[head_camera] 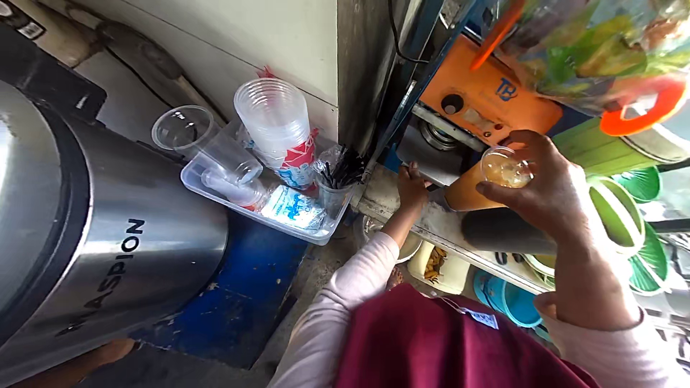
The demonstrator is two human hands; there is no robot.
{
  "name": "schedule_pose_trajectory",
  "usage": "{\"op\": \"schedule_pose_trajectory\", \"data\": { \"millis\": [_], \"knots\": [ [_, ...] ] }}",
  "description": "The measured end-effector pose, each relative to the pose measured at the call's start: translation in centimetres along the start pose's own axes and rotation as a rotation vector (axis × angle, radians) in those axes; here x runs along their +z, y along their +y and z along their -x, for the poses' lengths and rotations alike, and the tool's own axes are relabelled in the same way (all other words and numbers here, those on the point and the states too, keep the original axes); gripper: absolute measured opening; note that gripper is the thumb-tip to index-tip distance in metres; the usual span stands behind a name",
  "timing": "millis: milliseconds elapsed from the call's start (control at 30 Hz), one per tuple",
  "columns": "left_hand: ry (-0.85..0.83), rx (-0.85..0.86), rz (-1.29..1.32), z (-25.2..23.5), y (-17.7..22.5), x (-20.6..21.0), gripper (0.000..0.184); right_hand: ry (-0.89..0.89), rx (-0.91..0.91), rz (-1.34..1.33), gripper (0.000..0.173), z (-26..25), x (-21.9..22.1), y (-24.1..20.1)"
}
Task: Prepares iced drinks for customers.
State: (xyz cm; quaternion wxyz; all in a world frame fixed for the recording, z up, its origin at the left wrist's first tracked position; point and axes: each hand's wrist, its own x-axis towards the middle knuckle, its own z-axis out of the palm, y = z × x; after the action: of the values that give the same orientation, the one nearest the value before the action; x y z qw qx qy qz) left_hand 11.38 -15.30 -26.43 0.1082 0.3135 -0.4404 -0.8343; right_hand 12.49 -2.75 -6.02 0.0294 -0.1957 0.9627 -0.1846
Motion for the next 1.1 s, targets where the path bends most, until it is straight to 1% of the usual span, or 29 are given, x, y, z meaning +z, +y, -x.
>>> {"op": "schedule_pose_trajectory", "data": {
  "millis": [67, 200, 267, 333, 367, 400, 433, 467, 500, 533, 567, 633, 667, 767, 867, 933, 1000, 1100],
  "knots": [
    [0.013, -0.011, -0.014, 0.0, 0.0, 0.1, 0.043, -0.007, 0.005, 0.004, 0.080, 0.3, -0.1, -0.1],
    [0.026, 0.033, -0.086, -1.2, -0.1, 0.8, 0.042, -0.003, 0.004, 0.010, 0.080, 0.5, -0.8, -0.4],
    [0.029, 0.080, -0.117, -1.3, -0.6, 1.0, 0.040, 0.000, 0.007, 0.019, 0.081, 0.7, -0.8, -0.6],
    [0.025, 0.096, -0.168, -0.4, -1.8, 0.7, 0.042, 0.012, -0.002, 0.018, 0.081, 1.0, -0.7, -0.7],
    [0.022, 0.061, -0.168, 0.6, -2.9, 0.3, 0.042, 0.015, -0.007, 0.012, 0.081, 1.1, -0.7, -0.7],
    [0.016, -0.016, -0.140, 1.7, -4.5, -0.5, 0.044, 0.011, -0.007, 0.002, 0.083, 1.4, -0.8, -0.6],
    [0.037, -0.098, -0.108, 2.6, -5.9, -1.4, 0.045, 0.007, -0.004, -0.011, 0.085, 1.6, -0.8, -0.5],
    [0.072, -0.137, -0.098, 2.7, -6.7, -2.2, 0.045, 0.008, 0.001, -0.019, 0.086, 1.9, -0.8, -0.3],
    [0.092, -0.128, -0.094, 2.2, -6.5, -2.5, 0.045, 0.011, 0.013, -0.032, 0.087, 2.1, -0.9, -0.1],
    [0.071, -0.087, -0.073, 1.7, -5.9, -2.8, 0.048, 0.011, 0.025, -0.041, 0.087, 2.4, -0.9, 0.1],
    [0.008, -0.034, -0.035, 1.2, -4.9, -2.8, 0.051, 0.005, 0.036, -0.040, 0.087, 2.9, -0.9, 0.4],
    [-0.085, 0.060, 0.039, -0.2, -2.6, -1.7, 0.051, -0.005, 0.039, -0.029, 0.087, 3.7, -0.6, 0.8],
    [-0.106, 0.045, 0.061, -1.0, -1.2, -0.9, 0.049, -0.011, 0.041, -0.032, 0.088, 3.9, -0.5, 1.0],
    [-0.045, -0.066, 0.085, -2.4, 1.1, 1.2, 0.042, -0.014, 0.049, -0.022, 0.088, 4.9, -0.3, 1.5],
    [-0.004, -0.094, 0.074, -2.7, 1.7, 1.8, 0.041, -0.013, 0.053, -0.012, 0.087, 5.7, -0.3, 2.3],
    [0.014, -0.076, 0.053, -1.8, 1.1, 1.5, 0.043, -0.009, 0.063, -0.010, 0.087, 6.2, -0.3, 2.8],
    [-0.008, -0.053, 0.076, -0.7, 0.2, 0.7, 0.045, -0.008, 0.063, -0.013, 0.086, 6.5, -0.1, 3.1],
    [0.003, -0.046, 0.073, -0.7, 0.1, 0.6, 0.043, -0.007, 0.073, -0.016, 0.086, 6.4, -0.1, 3.1]
  ]
}}
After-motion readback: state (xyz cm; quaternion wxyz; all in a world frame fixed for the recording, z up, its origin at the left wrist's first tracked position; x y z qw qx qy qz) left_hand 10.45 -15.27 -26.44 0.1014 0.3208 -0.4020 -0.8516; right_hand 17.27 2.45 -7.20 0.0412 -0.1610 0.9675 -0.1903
